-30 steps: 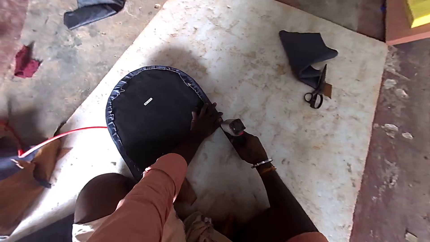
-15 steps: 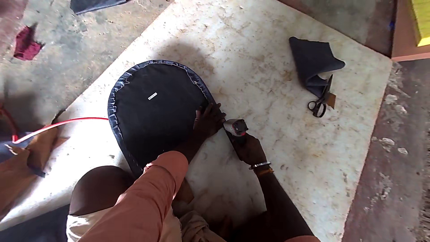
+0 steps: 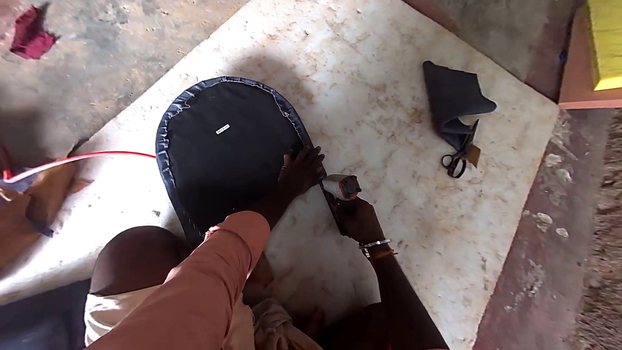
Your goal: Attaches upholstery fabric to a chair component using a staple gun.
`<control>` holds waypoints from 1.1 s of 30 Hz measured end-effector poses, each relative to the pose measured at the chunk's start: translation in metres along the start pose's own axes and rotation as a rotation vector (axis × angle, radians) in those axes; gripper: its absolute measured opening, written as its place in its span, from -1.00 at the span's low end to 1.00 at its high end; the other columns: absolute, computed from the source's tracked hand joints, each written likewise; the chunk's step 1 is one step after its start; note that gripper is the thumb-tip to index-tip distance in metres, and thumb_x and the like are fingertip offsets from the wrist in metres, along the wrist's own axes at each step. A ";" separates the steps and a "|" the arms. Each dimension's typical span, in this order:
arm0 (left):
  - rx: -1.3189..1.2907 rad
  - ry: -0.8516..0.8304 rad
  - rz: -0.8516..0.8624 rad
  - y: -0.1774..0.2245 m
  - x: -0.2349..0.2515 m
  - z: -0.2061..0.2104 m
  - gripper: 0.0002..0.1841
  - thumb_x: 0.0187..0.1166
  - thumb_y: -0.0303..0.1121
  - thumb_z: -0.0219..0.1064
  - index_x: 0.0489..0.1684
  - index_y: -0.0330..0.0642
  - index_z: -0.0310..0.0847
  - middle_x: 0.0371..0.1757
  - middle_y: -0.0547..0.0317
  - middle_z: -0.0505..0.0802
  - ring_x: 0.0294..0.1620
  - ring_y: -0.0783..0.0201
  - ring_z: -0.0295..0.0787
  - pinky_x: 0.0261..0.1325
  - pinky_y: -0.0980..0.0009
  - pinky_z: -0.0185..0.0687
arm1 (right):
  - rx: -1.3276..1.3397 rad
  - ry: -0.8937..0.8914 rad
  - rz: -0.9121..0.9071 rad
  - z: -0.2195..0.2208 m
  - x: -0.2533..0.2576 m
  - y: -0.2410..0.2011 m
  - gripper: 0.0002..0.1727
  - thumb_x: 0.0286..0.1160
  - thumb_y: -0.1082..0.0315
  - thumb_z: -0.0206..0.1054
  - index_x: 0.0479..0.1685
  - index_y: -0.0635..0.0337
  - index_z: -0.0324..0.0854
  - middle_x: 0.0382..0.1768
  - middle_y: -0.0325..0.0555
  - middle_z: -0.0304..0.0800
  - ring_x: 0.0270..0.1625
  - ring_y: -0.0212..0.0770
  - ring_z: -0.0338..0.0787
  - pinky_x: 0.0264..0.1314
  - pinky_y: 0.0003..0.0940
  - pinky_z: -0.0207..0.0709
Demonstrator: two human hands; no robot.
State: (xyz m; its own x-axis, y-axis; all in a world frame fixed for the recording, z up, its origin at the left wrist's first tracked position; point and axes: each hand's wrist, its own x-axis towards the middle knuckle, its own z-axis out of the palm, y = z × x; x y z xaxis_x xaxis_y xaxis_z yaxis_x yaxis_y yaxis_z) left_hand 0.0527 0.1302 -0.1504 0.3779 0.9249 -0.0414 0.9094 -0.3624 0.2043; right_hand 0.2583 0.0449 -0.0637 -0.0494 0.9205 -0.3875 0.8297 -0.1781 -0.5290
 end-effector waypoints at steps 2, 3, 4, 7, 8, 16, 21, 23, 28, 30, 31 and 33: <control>-0.007 -0.006 0.002 -0.001 0.001 -0.001 -0.45 0.89 0.05 -0.37 0.80 0.36 0.21 0.90 0.56 0.19 0.91 0.10 -0.01 0.68 -0.28 0.01 | -0.011 -0.001 -0.009 0.003 0.003 -0.004 -0.74 0.48 0.14 0.46 -0.12 0.15 0.73 -0.43 -0.05 0.80 -0.34 -0.07 0.82 -0.21 0.06 0.69; -0.012 -0.013 0.002 -0.001 0.002 -0.001 -0.45 0.89 0.04 -0.36 0.80 0.36 0.21 0.90 0.56 0.19 0.91 0.11 -0.01 0.68 -0.28 0.00 | -0.015 0.005 -0.007 0.005 0.003 -0.004 -0.75 0.47 0.14 0.46 -0.12 0.15 0.73 -0.43 -0.05 0.79 -0.34 -0.07 0.82 -0.20 0.07 0.68; -0.014 -0.020 0.002 -0.001 0.002 0.000 -0.45 0.89 0.05 -0.36 0.80 0.37 0.20 0.90 0.57 0.17 0.91 0.11 -0.02 0.68 -0.29 0.00 | -0.024 0.010 -0.002 0.007 0.003 -0.004 -0.74 0.47 0.14 0.47 -0.13 0.15 0.73 -0.43 -0.05 0.80 -0.34 -0.06 0.83 -0.20 0.08 0.69; -0.028 -0.011 0.010 -0.002 0.003 0.004 -0.46 0.89 0.03 -0.35 0.79 0.36 0.22 0.90 0.58 0.17 0.92 0.11 -0.03 0.68 -0.30 0.00 | -0.051 -0.006 0.037 0.008 0.003 -0.008 -0.73 0.47 0.15 0.47 -0.09 0.18 0.73 -0.39 0.01 0.81 -0.29 0.00 0.85 -0.15 0.12 0.68; -0.033 -0.014 0.013 -0.002 0.001 0.003 -0.46 0.89 0.03 -0.35 0.79 0.36 0.22 0.91 0.57 0.16 0.92 0.11 -0.04 0.69 -0.31 -0.02 | -0.056 -0.024 0.055 0.008 0.002 -0.011 -0.72 0.49 0.17 0.46 -0.06 0.19 0.72 -0.37 0.04 0.82 -0.26 0.03 0.85 -0.13 0.14 0.68; -0.044 0.007 -0.006 -0.002 0.000 0.002 -0.49 0.88 -0.04 -0.21 0.81 0.36 0.22 0.89 0.58 0.21 0.91 0.14 -0.02 0.68 -0.27 0.02 | 0.016 0.010 0.047 0.012 -0.005 0.000 -0.70 0.46 0.11 0.46 -0.08 0.16 0.73 -0.39 -0.06 0.82 -0.32 -0.10 0.85 -0.14 0.05 0.72; -0.068 -0.004 -0.009 -0.002 -0.002 -0.004 -0.49 0.88 -0.15 -0.13 0.82 0.37 0.17 0.88 0.56 0.24 0.90 0.16 0.01 0.69 -0.22 0.03 | -0.021 -0.013 0.016 0.019 -0.008 -0.011 -0.70 0.47 0.11 0.46 -0.06 0.16 0.73 -0.37 -0.04 0.83 -0.28 -0.08 0.85 -0.11 0.06 0.71; -0.089 0.010 -0.001 -0.002 -0.001 -0.006 -0.48 0.85 -0.19 -0.05 0.81 0.34 0.21 0.87 0.54 0.27 0.90 0.15 0.03 0.68 -0.24 0.04 | -0.057 -0.010 0.016 0.021 -0.006 -0.013 -0.68 0.45 0.09 0.46 -0.06 0.15 0.73 -0.37 -0.04 0.84 -0.27 -0.05 0.86 -0.11 0.08 0.71; -0.109 0.012 -0.005 -0.002 -0.001 -0.003 -0.48 0.84 -0.18 -0.01 0.80 0.32 0.23 0.87 0.55 0.26 0.90 0.16 0.03 0.70 -0.26 0.02 | -0.116 -0.051 0.063 0.021 -0.006 -0.021 -0.67 0.50 0.08 0.42 0.00 0.15 0.73 -0.32 0.01 0.84 -0.20 0.01 0.87 -0.06 0.13 0.69; -0.080 0.036 -0.006 -0.002 -0.002 0.001 -0.48 0.83 -0.17 -0.01 0.79 0.32 0.24 0.87 0.56 0.27 0.89 0.17 0.05 0.68 -0.25 0.06 | -0.126 -0.067 0.071 0.021 -0.005 -0.022 -0.68 0.51 0.07 0.41 -0.03 0.14 0.71 -0.34 0.00 0.83 -0.22 0.00 0.87 -0.08 0.11 0.70; -0.070 0.050 -0.005 -0.002 -0.003 0.003 -0.49 0.82 -0.16 -0.01 0.78 0.32 0.25 0.86 0.56 0.28 0.89 0.18 0.06 0.66 -0.22 0.07 | -0.121 -0.078 0.073 0.020 -0.005 -0.022 -0.68 0.51 0.07 0.41 -0.04 0.14 0.70 -0.34 0.00 0.82 -0.23 0.00 0.86 -0.09 0.11 0.69; -0.085 0.084 0.000 -0.003 -0.003 0.002 -0.50 0.82 -0.14 -0.02 0.76 0.29 0.29 0.85 0.57 0.31 0.88 0.20 0.09 0.67 -0.20 0.07 | -0.086 -0.063 0.076 0.013 -0.003 -0.020 -0.67 0.50 0.07 0.42 0.00 0.15 0.70 -0.33 0.00 0.82 -0.23 -0.02 0.85 -0.09 0.09 0.70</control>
State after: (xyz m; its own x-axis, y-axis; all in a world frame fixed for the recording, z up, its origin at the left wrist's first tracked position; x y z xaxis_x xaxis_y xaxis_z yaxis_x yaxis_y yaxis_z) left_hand 0.0496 0.1283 -0.1531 0.3591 0.9325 0.0398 0.8899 -0.3549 0.2866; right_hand 0.2349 0.0408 -0.0612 -0.0169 0.8813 -0.4722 0.8770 -0.2137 -0.4303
